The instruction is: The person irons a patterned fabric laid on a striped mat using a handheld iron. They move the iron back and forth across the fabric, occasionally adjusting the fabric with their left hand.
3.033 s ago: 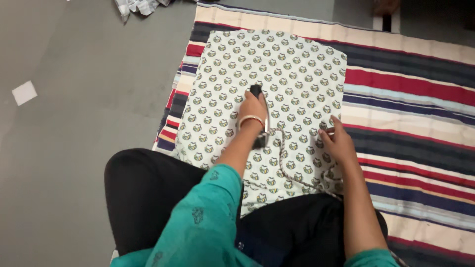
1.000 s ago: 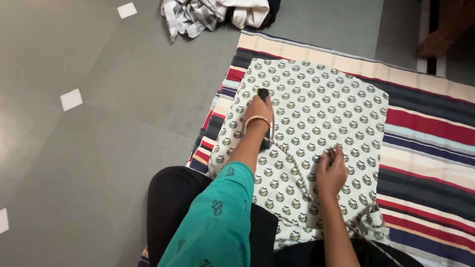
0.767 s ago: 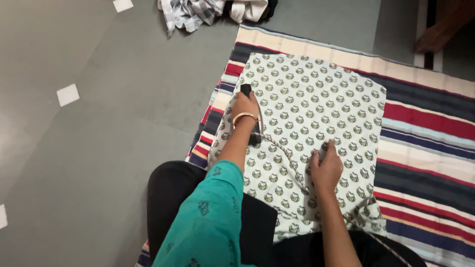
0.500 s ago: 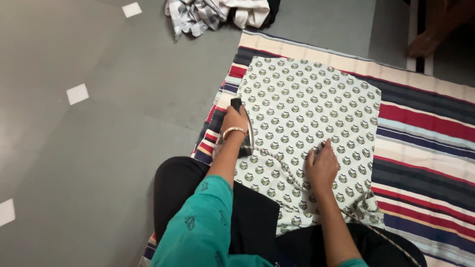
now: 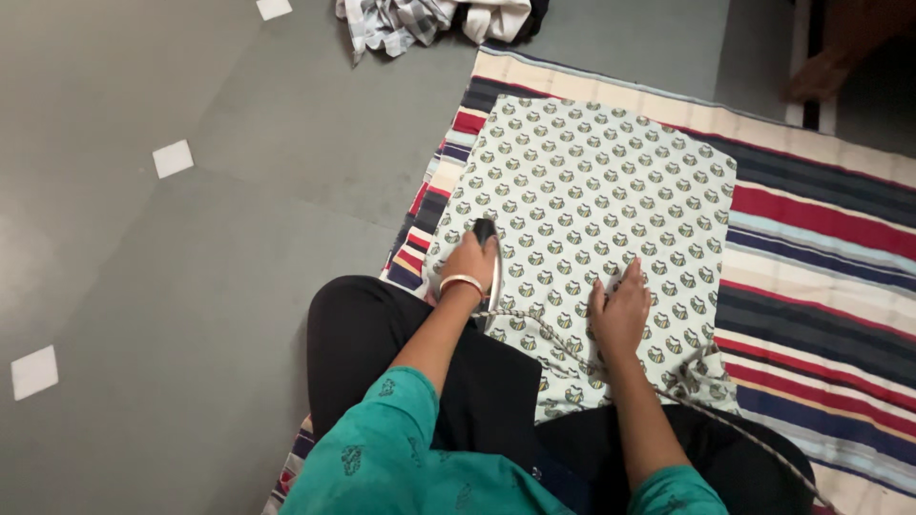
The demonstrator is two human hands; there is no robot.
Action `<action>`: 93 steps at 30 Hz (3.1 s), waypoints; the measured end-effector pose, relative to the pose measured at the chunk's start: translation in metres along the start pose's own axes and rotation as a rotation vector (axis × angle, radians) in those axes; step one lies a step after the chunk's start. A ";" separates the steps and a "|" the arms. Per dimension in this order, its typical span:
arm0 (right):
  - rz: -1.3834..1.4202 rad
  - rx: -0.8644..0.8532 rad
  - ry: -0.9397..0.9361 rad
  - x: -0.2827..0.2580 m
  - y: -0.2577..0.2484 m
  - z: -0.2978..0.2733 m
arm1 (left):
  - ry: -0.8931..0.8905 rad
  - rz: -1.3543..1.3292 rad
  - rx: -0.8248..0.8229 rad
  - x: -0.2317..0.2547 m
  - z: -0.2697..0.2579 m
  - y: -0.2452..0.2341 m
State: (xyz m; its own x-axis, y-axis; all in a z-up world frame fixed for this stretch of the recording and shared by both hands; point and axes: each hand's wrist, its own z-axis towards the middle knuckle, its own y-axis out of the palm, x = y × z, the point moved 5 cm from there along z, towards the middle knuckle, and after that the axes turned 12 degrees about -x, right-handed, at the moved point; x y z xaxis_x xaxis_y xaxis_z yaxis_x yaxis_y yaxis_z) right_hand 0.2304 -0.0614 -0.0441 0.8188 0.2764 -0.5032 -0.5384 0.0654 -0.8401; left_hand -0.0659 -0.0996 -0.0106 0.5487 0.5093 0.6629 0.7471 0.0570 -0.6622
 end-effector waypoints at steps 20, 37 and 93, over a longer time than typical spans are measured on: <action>-0.172 0.137 -0.127 -0.009 -0.006 0.101 | 0.284 0.250 -0.265 0.107 0.078 0.056; -0.154 0.147 -0.012 -0.011 -0.004 0.115 | 0.168 0.173 -0.132 0.194 0.226 0.050; 0.395 -0.406 -0.019 -0.091 -0.044 -0.063 | 0.113 -0.150 -0.030 0.003 -0.011 0.065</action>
State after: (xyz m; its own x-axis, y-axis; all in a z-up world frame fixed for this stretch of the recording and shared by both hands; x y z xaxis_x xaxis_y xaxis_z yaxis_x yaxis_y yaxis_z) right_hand 0.1924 -0.1496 0.0256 0.5654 0.2223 -0.7943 -0.6803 -0.4189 -0.6014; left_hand -0.0109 -0.1039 -0.0477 0.4673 0.3974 0.7897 0.8337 0.0990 -0.5432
